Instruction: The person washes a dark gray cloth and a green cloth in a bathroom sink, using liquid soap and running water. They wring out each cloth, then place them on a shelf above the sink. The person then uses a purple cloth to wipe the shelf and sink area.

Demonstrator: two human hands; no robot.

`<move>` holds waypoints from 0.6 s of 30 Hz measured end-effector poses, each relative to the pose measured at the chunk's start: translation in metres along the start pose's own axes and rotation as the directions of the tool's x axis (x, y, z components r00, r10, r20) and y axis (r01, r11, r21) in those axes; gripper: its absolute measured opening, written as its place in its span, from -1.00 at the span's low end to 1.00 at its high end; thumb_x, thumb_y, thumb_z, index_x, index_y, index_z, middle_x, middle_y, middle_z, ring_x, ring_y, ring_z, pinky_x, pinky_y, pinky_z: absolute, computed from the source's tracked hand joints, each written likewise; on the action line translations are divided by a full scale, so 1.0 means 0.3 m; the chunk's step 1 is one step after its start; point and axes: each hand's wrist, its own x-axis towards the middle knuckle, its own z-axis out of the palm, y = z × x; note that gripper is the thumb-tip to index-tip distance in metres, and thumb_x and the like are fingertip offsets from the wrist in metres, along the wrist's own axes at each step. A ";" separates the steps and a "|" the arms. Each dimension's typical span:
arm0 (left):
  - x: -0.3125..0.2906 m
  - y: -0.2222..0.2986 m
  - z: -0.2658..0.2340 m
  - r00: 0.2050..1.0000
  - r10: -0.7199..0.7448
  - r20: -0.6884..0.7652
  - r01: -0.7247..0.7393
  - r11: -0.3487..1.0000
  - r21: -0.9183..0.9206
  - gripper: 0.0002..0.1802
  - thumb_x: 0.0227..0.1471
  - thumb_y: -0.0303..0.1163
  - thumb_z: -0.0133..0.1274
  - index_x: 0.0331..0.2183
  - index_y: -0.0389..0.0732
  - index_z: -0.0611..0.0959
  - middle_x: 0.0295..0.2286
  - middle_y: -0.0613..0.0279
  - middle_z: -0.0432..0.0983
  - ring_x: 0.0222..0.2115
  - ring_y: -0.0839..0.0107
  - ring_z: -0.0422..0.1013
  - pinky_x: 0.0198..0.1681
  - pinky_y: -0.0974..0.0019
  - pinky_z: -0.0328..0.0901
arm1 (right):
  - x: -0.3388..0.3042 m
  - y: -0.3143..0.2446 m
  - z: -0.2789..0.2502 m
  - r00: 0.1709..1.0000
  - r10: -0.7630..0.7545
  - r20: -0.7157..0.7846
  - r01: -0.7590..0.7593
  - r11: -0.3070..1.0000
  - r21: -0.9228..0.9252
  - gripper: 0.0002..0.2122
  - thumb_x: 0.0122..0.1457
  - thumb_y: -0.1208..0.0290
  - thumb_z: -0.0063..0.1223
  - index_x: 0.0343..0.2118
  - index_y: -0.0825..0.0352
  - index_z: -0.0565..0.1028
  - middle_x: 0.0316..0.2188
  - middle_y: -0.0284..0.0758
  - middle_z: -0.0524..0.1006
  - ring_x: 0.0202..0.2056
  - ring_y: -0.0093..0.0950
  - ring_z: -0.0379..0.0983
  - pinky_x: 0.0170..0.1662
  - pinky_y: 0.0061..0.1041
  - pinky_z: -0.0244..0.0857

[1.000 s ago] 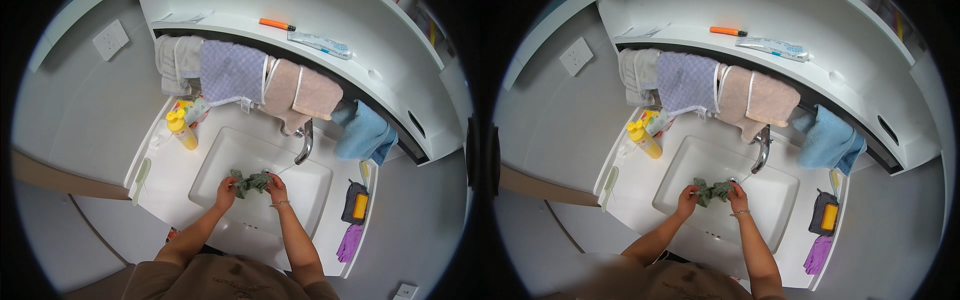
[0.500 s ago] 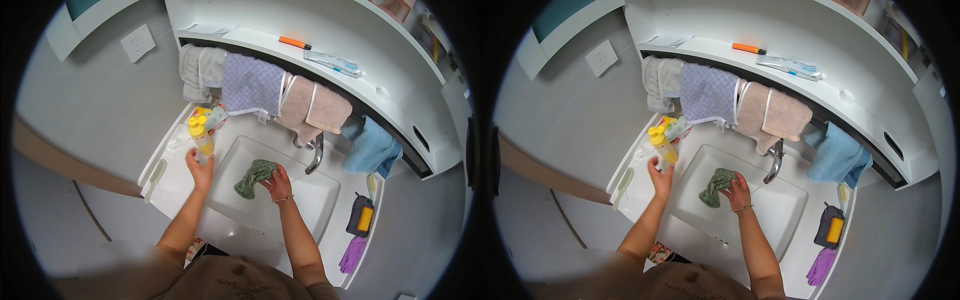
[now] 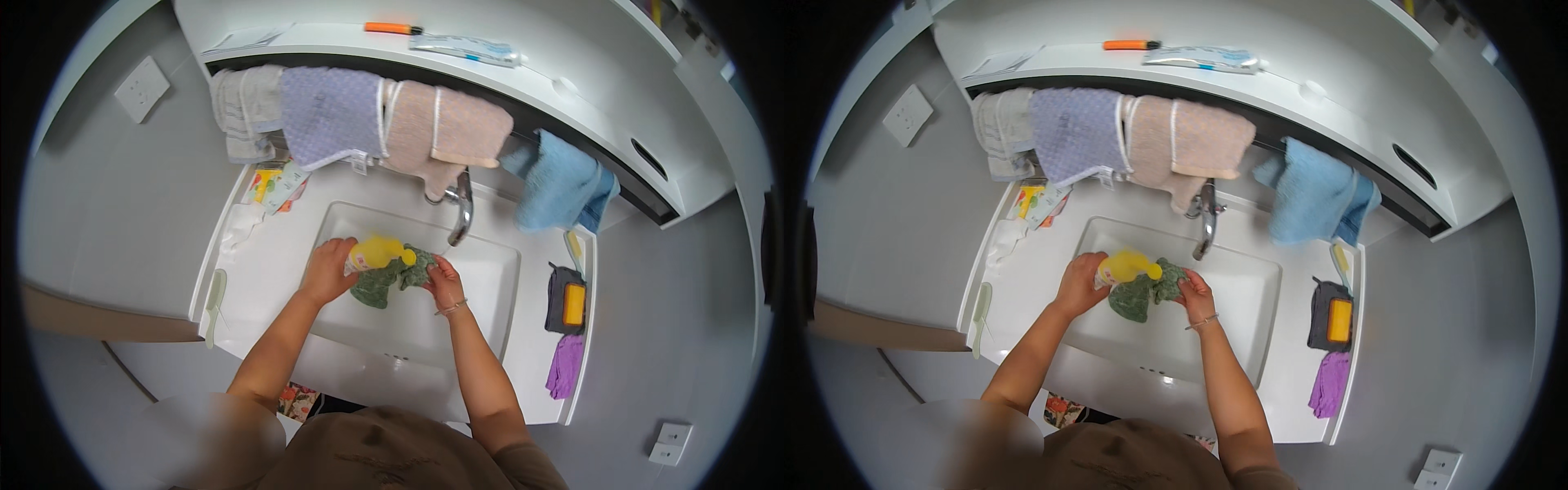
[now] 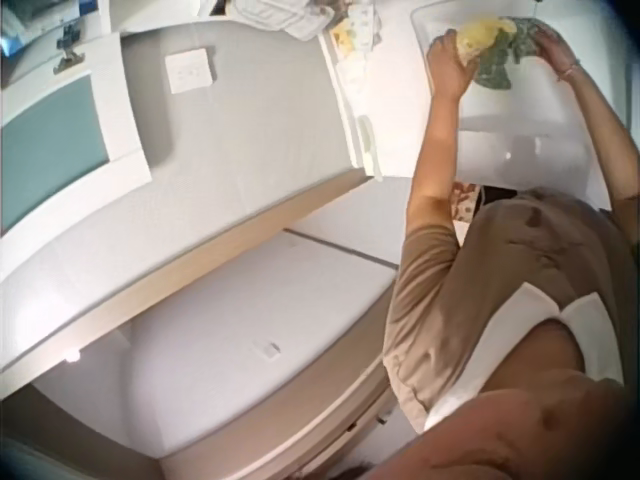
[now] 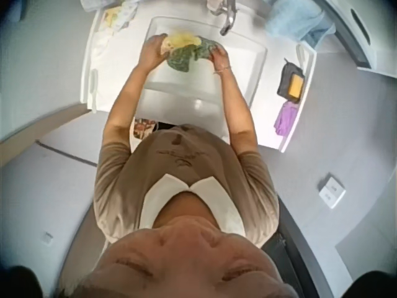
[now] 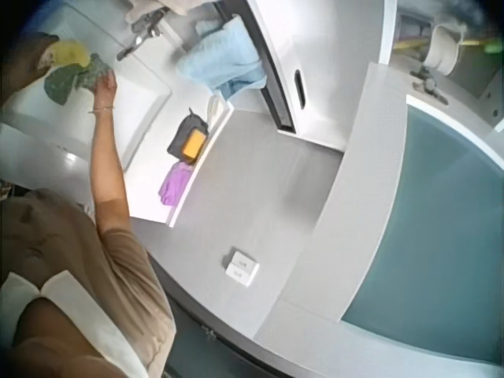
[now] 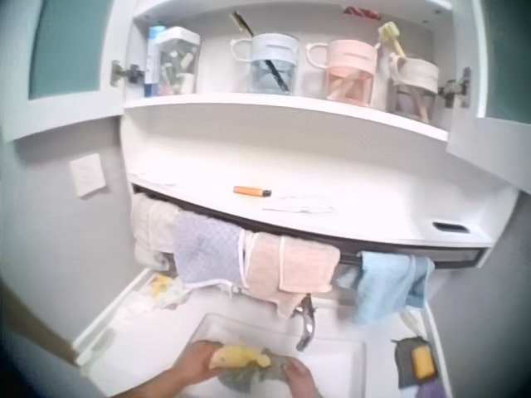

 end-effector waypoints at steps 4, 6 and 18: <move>-0.063 0.093 -0.003 0.922 -0.180 0.344 0.096 0.964 0.246 -0.41 -0.40 -0.32 0.20 -0.17 -0.13 0.46 -0.43 0.11 0.40 -0.33 0.14 0.37 -0.27 0.14 0.28 | 0.029 0.267 -0.228 0.972 -0.133 -0.195 0.005 0.837 -0.547 -0.71 0.03 0.53 0.05 -0.13 0.31 0.45 -0.52 -0.46 0.47 -0.55 -0.70 0.31 -0.48 -0.66 0.25; -0.075 0.096 0.011 0.865 -0.176 0.471 0.017 0.946 0.324 -0.39 -0.40 -0.29 0.19 -0.16 -0.12 0.46 -0.41 0.13 0.41 -0.33 0.17 0.38 -0.29 0.16 0.27 | 0.005 0.317 -0.267 0.956 -0.128 -0.263 -0.015 0.877 -0.480 -0.69 0.01 0.56 0.05 -0.12 0.31 0.45 -0.52 -0.44 0.46 -0.57 -0.69 0.28 -0.48 -0.66 0.22; 0.044 0.364 0.158 0.704 -0.057 0.708 -0.357 0.834 0.421 -0.38 -0.32 -0.31 0.10 -0.08 -0.13 0.44 -0.36 0.14 0.48 -0.26 0.21 0.37 -0.21 0.21 0.19 | -0.090 0.355 -0.415 0.739 -0.306 -0.600 -0.028 0.876 -0.482 -0.66 -0.02 0.56 0.03 -0.10 0.35 0.40 -0.20 -0.22 0.46 -0.17 -0.46 0.39 -0.12 -0.52 0.27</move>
